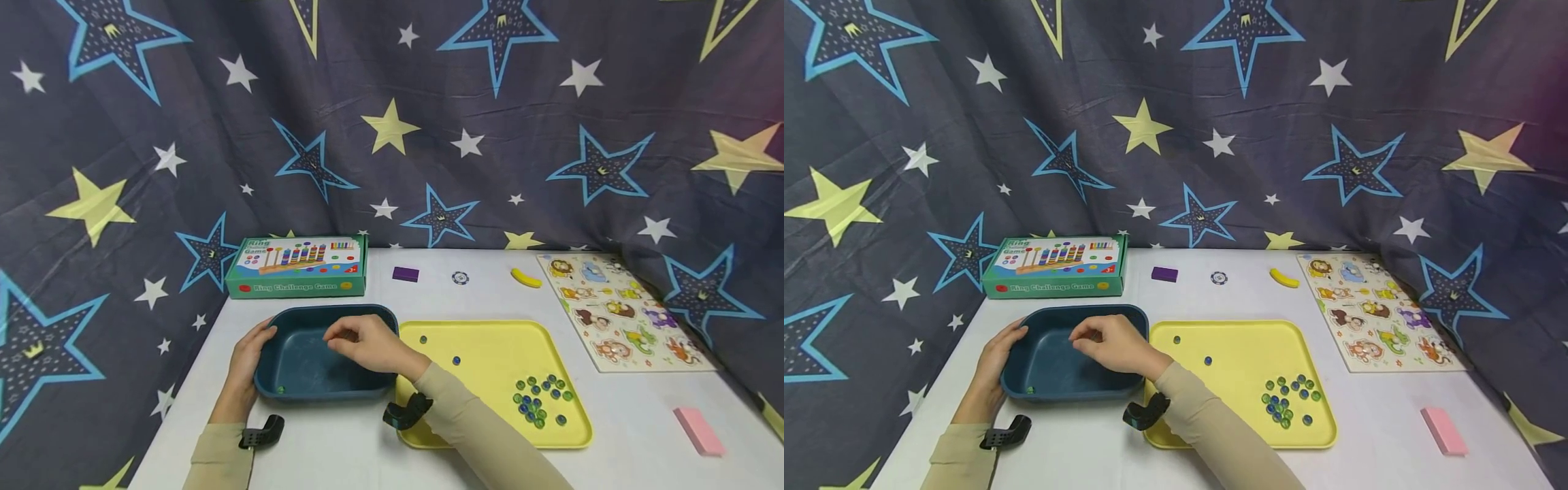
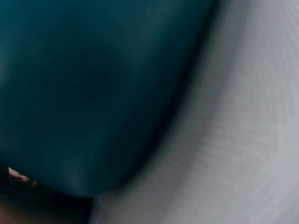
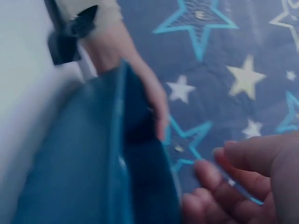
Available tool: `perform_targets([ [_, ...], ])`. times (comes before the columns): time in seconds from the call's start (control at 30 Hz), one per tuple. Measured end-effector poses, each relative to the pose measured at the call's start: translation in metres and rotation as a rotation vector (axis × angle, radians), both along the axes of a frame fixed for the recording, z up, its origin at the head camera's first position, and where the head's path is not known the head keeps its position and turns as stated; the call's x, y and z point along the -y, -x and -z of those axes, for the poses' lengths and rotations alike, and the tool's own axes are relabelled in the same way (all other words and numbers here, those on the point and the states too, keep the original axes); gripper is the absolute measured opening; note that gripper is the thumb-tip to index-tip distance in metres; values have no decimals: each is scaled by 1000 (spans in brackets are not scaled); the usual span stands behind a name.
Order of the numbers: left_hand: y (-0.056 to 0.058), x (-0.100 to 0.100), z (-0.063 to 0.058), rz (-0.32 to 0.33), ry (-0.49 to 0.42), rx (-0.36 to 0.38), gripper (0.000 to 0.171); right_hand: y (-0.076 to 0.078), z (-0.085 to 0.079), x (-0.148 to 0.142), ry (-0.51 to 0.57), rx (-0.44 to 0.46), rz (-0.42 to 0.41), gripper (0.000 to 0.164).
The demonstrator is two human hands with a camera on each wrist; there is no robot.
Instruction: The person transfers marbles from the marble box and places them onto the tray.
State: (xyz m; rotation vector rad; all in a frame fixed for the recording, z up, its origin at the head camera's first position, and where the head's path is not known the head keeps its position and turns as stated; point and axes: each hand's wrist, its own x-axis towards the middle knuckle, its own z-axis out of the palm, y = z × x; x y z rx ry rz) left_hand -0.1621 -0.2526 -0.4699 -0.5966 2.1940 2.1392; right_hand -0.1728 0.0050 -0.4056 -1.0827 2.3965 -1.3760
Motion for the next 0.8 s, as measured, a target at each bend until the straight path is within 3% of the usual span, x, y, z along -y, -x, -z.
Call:
perform_targets([
  [0.2,-1,1,0,1,-11,13,51,4,10,34,-235,27,-123,22],
  [0.47,0,2,-1,12,-28,8,53,-1,15,59,-413,3,-163,24],
  [0.8,0,2,-1,23,-44,-10,52,-5,22,77,-459,67,-247,24],
])
